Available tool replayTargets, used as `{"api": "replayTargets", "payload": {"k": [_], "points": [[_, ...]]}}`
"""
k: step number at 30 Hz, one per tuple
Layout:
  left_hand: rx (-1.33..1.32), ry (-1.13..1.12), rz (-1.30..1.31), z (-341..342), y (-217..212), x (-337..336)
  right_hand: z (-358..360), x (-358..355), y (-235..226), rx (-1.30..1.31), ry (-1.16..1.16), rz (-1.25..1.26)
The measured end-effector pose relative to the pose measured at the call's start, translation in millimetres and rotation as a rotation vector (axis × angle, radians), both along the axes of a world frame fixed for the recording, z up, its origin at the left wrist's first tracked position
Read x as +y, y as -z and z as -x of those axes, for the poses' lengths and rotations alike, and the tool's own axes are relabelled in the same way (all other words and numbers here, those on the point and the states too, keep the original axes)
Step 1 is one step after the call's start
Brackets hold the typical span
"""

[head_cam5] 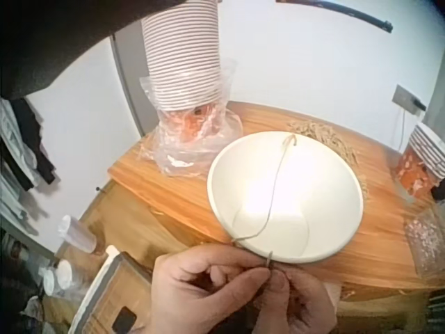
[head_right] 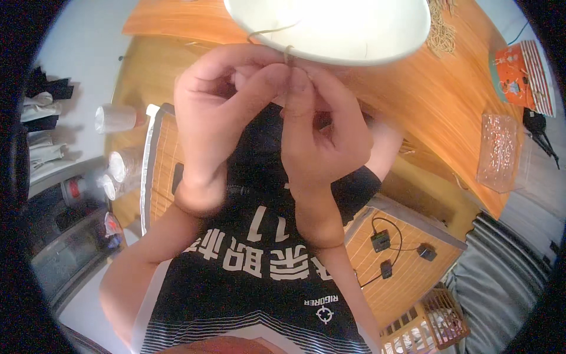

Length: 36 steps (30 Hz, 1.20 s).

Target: The recorder is tying thin strings to the handles or edges of decorative paper buckets at a workstation.

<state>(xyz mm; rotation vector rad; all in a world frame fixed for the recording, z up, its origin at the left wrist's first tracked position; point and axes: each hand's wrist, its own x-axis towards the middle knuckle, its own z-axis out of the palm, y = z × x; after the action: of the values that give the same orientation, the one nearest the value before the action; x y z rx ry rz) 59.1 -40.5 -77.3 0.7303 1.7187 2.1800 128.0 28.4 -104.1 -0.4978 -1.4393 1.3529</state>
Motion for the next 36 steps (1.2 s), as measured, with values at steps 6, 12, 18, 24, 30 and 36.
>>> {"api": "replayTargets", "payload": {"k": [6,12,18,24,30,36], "points": [[0.068,-0.022,0.036,4.6,4.0,2.1,-0.2,8.1,2.7,-0.004,0.007,-0.203],[0.404,-0.186,0.146,6.8,0.6,-3.0,-16.4,35.2,-24.7,-0.242,0.159,-0.915],[0.612,-0.196,0.119,10.7,1.1,-2.5,-12.5,65.0,-64.4,-0.308,0.033,-1.317],[0.528,-0.125,-0.036,16.7,13.9,-1.6,-1.0,60.7,-66.0,-0.289,-0.111,-1.030],[0.525,-0.110,-0.053,16.2,18.2,-1.1,-2.5,69.0,-59.5,-0.275,-0.080,-1.147],[0.593,-0.143,-0.070,16.4,17.3,-0.1,-6.8,76.8,-58.6,-0.265,-0.139,-1.245]]}}
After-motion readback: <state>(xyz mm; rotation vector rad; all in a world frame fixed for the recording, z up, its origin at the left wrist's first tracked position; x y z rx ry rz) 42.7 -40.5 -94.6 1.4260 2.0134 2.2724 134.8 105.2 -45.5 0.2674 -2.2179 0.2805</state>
